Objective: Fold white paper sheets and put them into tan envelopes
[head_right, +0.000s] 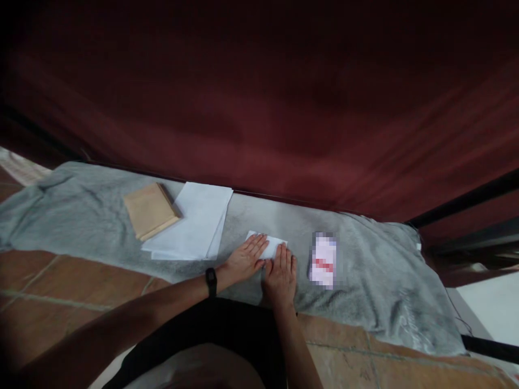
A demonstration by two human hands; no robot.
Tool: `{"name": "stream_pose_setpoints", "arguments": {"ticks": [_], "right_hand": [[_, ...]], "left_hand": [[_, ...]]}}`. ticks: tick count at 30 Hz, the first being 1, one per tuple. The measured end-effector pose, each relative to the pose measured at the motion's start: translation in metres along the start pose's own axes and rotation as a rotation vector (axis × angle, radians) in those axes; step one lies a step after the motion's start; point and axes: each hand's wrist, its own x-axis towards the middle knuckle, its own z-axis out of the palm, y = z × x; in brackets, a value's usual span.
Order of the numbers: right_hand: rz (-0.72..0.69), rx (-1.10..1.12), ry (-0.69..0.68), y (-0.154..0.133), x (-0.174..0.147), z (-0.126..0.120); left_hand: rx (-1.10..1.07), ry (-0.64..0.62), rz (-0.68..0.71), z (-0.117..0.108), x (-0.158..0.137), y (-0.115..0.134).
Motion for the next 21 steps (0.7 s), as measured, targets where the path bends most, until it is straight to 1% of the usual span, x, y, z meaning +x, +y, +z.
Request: {"name": "stream_pose_setpoints", "arguments": {"ticks": [8, 11, 13, 17, 21], "right_hand": [[0.009, -0.011, 0.047, 0.002, -0.001, 0.005], [0.024, -0.025, 0.051, 0.004, -0.004, 0.005], [0.042, -0.033, 0.051, 0.005, -0.008, 0.004], [0.063, -0.04, 0.059, 0.01, -0.016, 0.002], [0.088, -0.028, 0.1, 0.01, -0.02, 0.001]], "left_hand": [[0.038, -0.026, -0.001, -0.004, -0.001, 0.004], [0.025, -0.012, -0.01, -0.002, -0.005, 0.003], [0.004, 0.014, -0.048, 0.0, -0.011, 0.001], [-0.006, 0.071, -0.175, 0.005, -0.028, -0.005], [0.011, 0.104, -0.209, 0.0, -0.044, -0.008]]}}
